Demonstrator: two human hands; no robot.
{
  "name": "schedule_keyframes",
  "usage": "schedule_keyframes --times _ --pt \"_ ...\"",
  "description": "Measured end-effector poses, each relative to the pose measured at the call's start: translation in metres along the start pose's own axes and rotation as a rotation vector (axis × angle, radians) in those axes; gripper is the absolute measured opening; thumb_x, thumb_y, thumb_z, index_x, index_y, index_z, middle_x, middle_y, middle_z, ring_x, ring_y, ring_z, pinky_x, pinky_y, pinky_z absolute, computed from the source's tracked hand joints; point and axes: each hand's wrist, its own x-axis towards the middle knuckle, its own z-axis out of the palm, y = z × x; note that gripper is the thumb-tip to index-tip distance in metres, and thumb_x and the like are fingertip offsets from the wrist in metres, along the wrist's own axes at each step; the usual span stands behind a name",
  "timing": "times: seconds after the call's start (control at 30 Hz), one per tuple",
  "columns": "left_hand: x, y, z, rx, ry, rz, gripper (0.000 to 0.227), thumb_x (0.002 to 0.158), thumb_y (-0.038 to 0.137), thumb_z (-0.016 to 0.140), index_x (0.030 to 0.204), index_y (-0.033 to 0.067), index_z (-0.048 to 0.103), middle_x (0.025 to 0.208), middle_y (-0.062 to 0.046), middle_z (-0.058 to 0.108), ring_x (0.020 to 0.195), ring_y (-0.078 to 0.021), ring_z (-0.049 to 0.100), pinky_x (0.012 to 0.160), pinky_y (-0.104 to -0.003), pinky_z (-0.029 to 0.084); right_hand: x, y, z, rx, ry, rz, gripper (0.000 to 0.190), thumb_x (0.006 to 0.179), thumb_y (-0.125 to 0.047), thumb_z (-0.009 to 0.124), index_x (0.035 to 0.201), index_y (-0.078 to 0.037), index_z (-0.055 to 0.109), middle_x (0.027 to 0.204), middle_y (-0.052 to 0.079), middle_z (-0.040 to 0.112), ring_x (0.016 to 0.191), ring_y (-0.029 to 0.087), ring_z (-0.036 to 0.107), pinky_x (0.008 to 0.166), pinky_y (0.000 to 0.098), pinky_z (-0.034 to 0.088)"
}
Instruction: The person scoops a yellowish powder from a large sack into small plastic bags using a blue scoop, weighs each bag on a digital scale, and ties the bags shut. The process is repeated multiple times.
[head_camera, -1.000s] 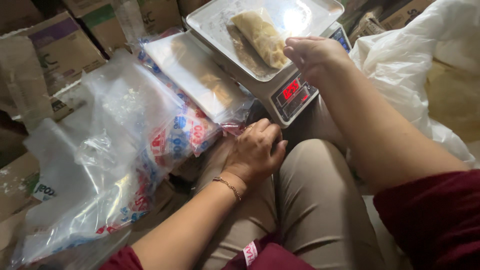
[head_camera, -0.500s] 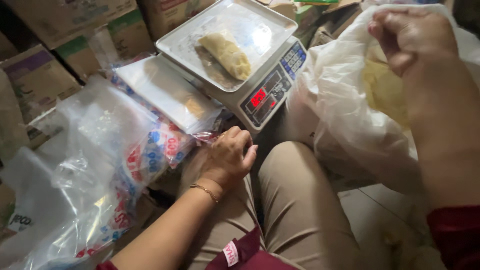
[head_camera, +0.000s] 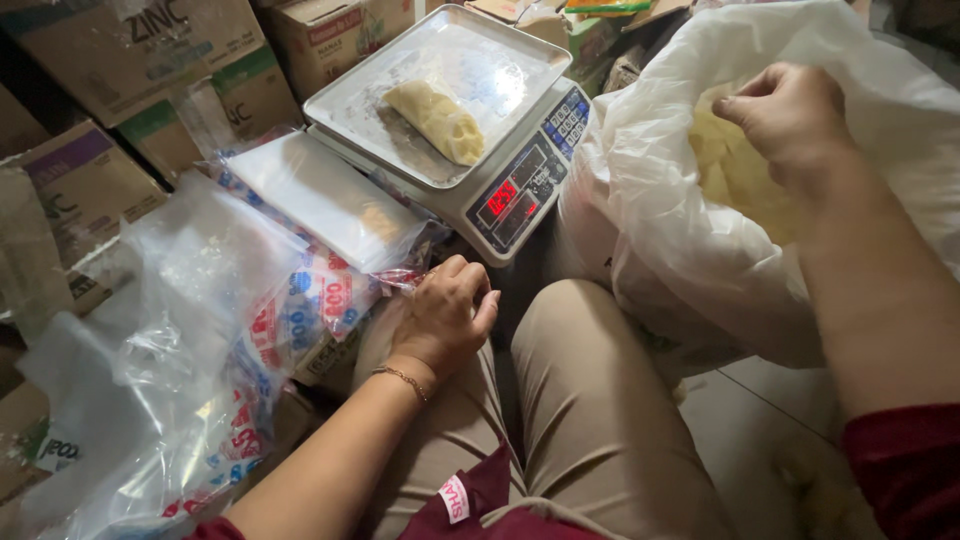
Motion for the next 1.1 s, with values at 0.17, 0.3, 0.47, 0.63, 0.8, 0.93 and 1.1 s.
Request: schedule_keyframes --times 0.17,0.3,0.47,0.63,0.8,0.93,1.1 --pt "-0.001 -0.001 0.001 0.007 0.008 0.009 0.019 0.087 0.025 0.071 0.088 0.0093 0.061 0.093 -0.011 0.06 0.095 -0.0323 0.063 0.083 -0.045 0.051 -0.001 -0.009 0.004 -0.015 0.058 -0.374 0.022 0.088 -0.001 0.069 0.107 -0.007 0.077 0.094 0.007 0.074 0.08 0.012 0.069 0.072 0.0287 0.054" --pt "-0.001 -0.003 0.003 0.014 0.018 0.007 0.02 0.087 0.026 0.072 0.087 0.0097 0.061 0.093 -0.011 0.06 0.094 -0.0324 0.063 0.082 -0.045 0.051 -0.009 -0.039 0.02 0.203 0.149 -0.615 0.015 0.093 0.002 0.07 0.106 -0.003 0.075 0.099 0.007 0.076 0.087 0.011 0.07 0.079 0.0287 0.056" --pt "-0.002 -0.003 0.003 -0.014 0.042 -0.007 0.019 0.087 0.026 0.072 0.087 0.0105 0.061 0.093 -0.01 0.06 0.094 -0.0318 0.063 0.082 -0.044 0.051 -0.031 -0.089 0.069 0.341 -0.076 -0.656 0.014 0.094 0.001 0.069 0.105 -0.005 0.076 0.092 0.004 0.076 0.079 0.008 0.071 0.071 0.0246 0.057" --pt "-0.001 -0.002 -0.001 -0.061 0.037 -0.031 0.015 0.088 0.022 0.069 0.092 0.0107 0.06 0.095 -0.011 0.061 0.096 -0.0322 0.064 0.085 -0.045 0.051 -0.044 -0.109 0.118 0.447 -0.262 -0.609 0.016 0.091 0.003 0.065 0.099 -0.004 0.077 0.083 0.004 0.075 0.07 0.008 0.069 0.063 0.0239 0.055" --pt "0.001 -0.002 -0.001 -0.101 0.032 -0.045 0.013 0.088 0.018 0.067 0.095 0.0105 0.059 0.096 -0.012 0.063 0.098 -0.0343 0.064 0.086 -0.047 0.051 -0.044 -0.105 0.154 0.265 -0.259 -0.652 0.013 0.093 -0.005 0.067 0.097 -0.008 0.079 0.078 0.005 0.075 0.07 0.011 0.07 0.065 0.0267 0.055" --pt "0.0 -0.003 0.001 -0.143 0.054 -0.054 0.01 0.09 0.017 0.065 0.096 0.0105 0.06 0.098 -0.013 0.065 0.098 -0.0361 0.064 0.085 -0.048 0.051 -0.037 -0.109 0.177 0.064 -0.12 -0.987 0.01 0.092 -0.009 0.072 0.097 -0.01 0.081 0.086 0.012 0.076 0.081 0.025 0.073 0.079 0.0372 0.056" --pt "0.001 -0.004 0.001 -0.147 0.062 -0.06 0.011 0.092 0.017 0.063 0.1 0.0099 0.061 0.098 -0.014 0.065 0.097 -0.0377 0.064 0.084 -0.049 0.051 -0.037 -0.121 0.199 -0.118 -0.137 -1.056 0.015 0.087 -0.011 0.071 0.1 -0.008 0.079 0.093 0.018 0.074 0.088 0.035 0.072 0.085 0.0434 0.056"
